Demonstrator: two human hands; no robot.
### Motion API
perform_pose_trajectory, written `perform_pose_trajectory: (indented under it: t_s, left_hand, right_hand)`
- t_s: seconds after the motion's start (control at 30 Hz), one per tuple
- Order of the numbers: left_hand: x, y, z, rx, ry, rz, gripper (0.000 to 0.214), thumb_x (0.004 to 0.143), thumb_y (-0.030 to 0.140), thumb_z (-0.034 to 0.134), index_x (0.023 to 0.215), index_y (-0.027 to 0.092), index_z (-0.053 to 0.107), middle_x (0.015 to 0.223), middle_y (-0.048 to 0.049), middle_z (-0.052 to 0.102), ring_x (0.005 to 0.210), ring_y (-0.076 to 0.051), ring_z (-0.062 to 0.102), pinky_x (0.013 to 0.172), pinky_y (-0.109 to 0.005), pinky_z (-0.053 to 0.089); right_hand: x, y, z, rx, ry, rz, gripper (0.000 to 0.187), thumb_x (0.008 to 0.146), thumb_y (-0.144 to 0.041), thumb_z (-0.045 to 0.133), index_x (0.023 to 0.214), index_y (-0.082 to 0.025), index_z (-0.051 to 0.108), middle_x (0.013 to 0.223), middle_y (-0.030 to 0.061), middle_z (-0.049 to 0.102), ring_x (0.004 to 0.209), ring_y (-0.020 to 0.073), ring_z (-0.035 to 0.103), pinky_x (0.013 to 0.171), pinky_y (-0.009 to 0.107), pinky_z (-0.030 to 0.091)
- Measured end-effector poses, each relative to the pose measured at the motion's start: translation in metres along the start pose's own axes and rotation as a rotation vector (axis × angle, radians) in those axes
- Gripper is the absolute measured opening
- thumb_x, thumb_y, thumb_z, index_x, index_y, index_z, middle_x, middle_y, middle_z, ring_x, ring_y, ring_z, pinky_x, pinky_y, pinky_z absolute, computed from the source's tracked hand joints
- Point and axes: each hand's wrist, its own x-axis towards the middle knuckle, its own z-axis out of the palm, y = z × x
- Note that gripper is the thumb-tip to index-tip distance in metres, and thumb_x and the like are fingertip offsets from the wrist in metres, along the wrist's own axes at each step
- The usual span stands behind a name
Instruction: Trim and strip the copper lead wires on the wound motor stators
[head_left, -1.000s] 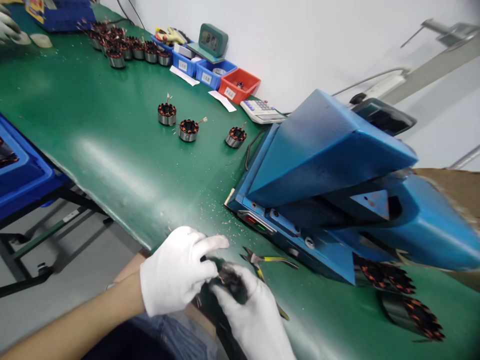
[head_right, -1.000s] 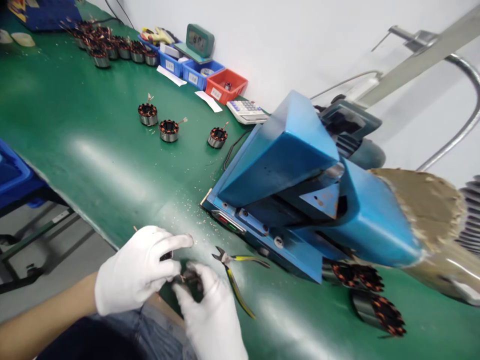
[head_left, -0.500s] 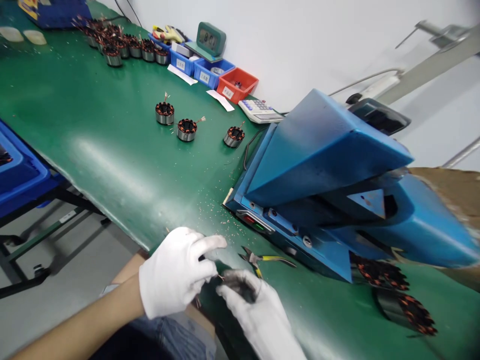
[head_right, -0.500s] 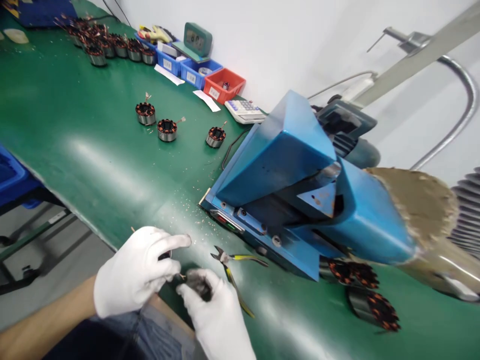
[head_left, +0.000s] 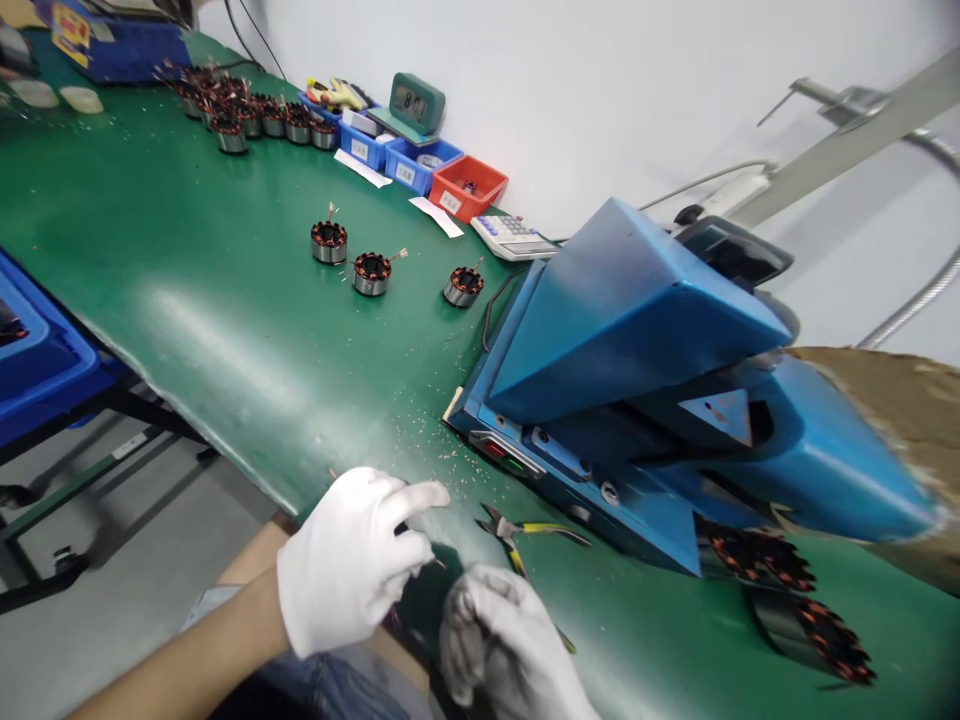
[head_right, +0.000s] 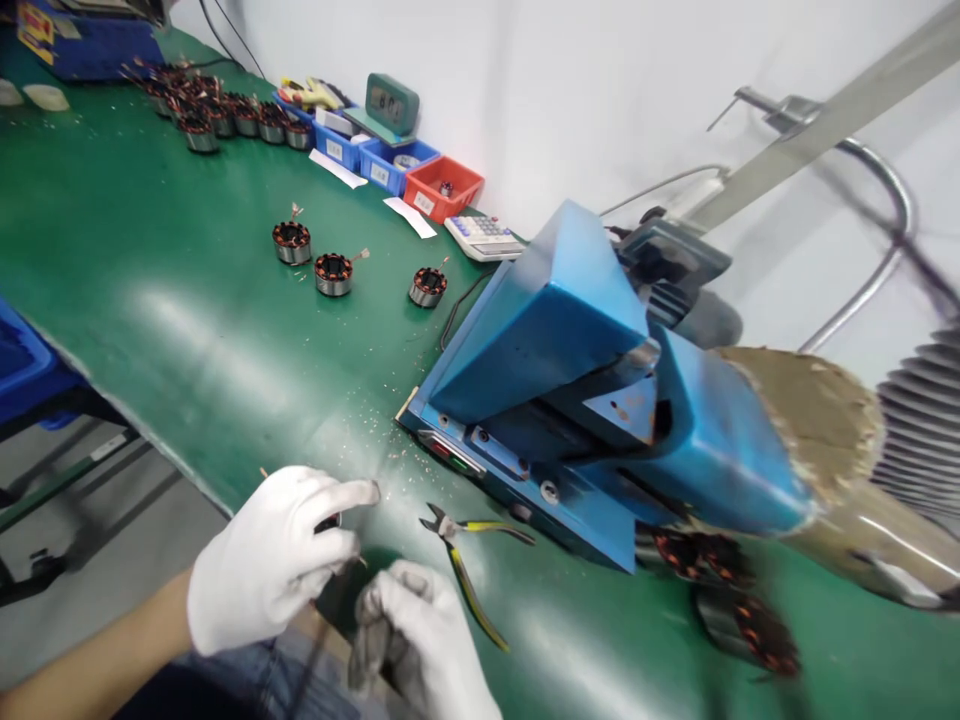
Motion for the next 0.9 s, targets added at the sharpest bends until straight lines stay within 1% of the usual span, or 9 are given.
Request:
perform_pose_trajectory:
  t_s: [0.07, 0.17, 0.27, 0.33, 0.4, 0.53, 0.6, 0.77, 0.9]
  left_hand:
    - [0.000, 0.000, 0.000, -0.021, -0.005, 0.001, 0.011, 0.079, 0.014, 0.049, 0.082, 0.020, 0.057, 0.137, -0.0008, 0.051, 0.088, -0.022, 0.054, 0.075, -0.041, 0.040]
    - [0.000, 0.000, -0.001, -0.040, -0.002, -0.013, 0.010, 0.080, 0.015, 0.049, 0.081, 0.021, 0.058, 0.135, 0.0000, 0.052, 0.091, -0.022, 0.055, 0.079, -0.041, 0.040]
    - [-0.001, 0.000, -0.003, -0.052, 0.003, -0.014, 0.011, 0.082, 0.014, 0.048, 0.081, 0.020, 0.058, 0.134, 0.0005, 0.052, 0.092, -0.021, 0.055, 0.079, -0.040, 0.040]
    - [-0.001, 0.001, -0.004, -0.042, -0.005, -0.007, 0.012, 0.082, 0.014, 0.048, 0.081, 0.020, 0.058, 0.134, -0.0007, 0.053, 0.093, -0.022, 0.055, 0.079, -0.040, 0.040]
    - [-0.002, 0.001, -0.005, -0.016, -0.012, -0.009, 0.013, 0.081, 0.013, 0.048, 0.081, 0.020, 0.059, 0.134, -0.0025, 0.053, 0.093, -0.022, 0.055, 0.079, -0.040, 0.041]
    - [-0.002, 0.003, -0.001, 0.034, -0.014, -0.020, 0.015, 0.079, 0.011, 0.047, 0.081, 0.020, 0.059, 0.134, -0.0025, 0.052, 0.088, -0.022, 0.055, 0.075, -0.041, 0.043]
    - [-0.001, 0.007, 0.004, 0.059, 0.022, -0.058, 0.016, 0.078, 0.010, 0.046, 0.079, 0.020, 0.058, 0.134, -0.0033, 0.052, 0.086, -0.023, 0.055, 0.074, -0.041, 0.044]
    - [0.001, 0.027, 0.007, 0.117, 0.257, -0.300, 0.029, 0.086, 0.012, 0.042, 0.109, 0.018, 0.058, 0.132, -0.0121, 0.051, 0.103, -0.028, 0.053, 0.084, -0.046, 0.047]
    - [-0.002, 0.033, -0.009, 0.144, 0.110, -0.249, 0.026, 0.086, 0.014, 0.048, 0.108, 0.021, 0.059, 0.129, -0.0072, 0.054, 0.120, -0.030, 0.045, 0.101, -0.052, 0.039]
  right_hand:
    - [0.002, -0.001, -0.008, -0.202, 0.087, -0.048, 0.018, 0.071, -0.035, 0.073, 0.065, -0.018, 0.068, 0.056, 0.0033, 0.068, 0.050, 0.0187, 0.063, 0.052, 0.028, 0.052]
    - [0.006, 0.001, -0.012, -0.482, 0.158, -0.356, 0.011, 0.073, -0.024, 0.072, 0.083, -0.023, 0.073, 0.082, 0.0046, 0.076, 0.075, 0.0216, 0.070, 0.071, 0.030, 0.055]
    - [0.009, 0.007, -0.007, -0.554, 0.125, -0.699, 0.012, 0.080, -0.017, 0.066, 0.088, -0.026, 0.071, 0.080, 0.0025, 0.075, 0.070, 0.0183, 0.069, 0.069, 0.029, 0.055]
    - [0.010, 0.011, -0.001, -0.541, 0.129, -0.813, 0.015, 0.081, -0.014, 0.066, 0.088, -0.026, 0.070, 0.079, 0.0019, 0.074, 0.069, 0.0176, 0.068, 0.068, 0.028, 0.055]
    - [0.008, 0.013, 0.004, -0.504, 0.212, -0.776, 0.008, 0.080, -0.017, 0.067, 0.079, -0.024, 0.070, 0.074, 0.0019, 0.073, 0.066, 0.0181, 0.068, 0.065, 0.028, 0.055]
    - [0.001, -0.005, -0.001, -0.410, 0.825, -0.354, 0.016, 0.077, -0.036, 0.071, 0.072, -0.021, 0.069, 0.071, 0.0062, 0.073, 0.066, 0.0226, 0.068, 0.062, 0.031, 0.055]
    - [-0.004, -0.019, -0.008, -0.361, 0.999, -0.287, 0.025, 0.074, -0.043, 0.073, 0.080, -0.019, 0.069, 0.076, 0.0088, 0.074, 0.071, 0.0246, 0.069, 0.065, 0.033, 0.056]
    - [-0.012, -0.023, -0.016, -0.351, 0.715, -0.319, 0.028, 0.068, -0.047, 0.075, 0.068, -0.020, 0.069, 0.072, 0.0069, 0.074, 0.064, 0.0230, 0.067, 0.062, 0.030, 0.055]
    - [-0.011, -0.008, -0.014, -0.294, 0.568, -0.233, 0.027, 0.068, -0.046, 0.075, 0.064, -0.020, 0.071, 0.063, 0.0059, 0.072, 0.057, 0.0225, 0.065, 0.055, 0.029, 0.054]
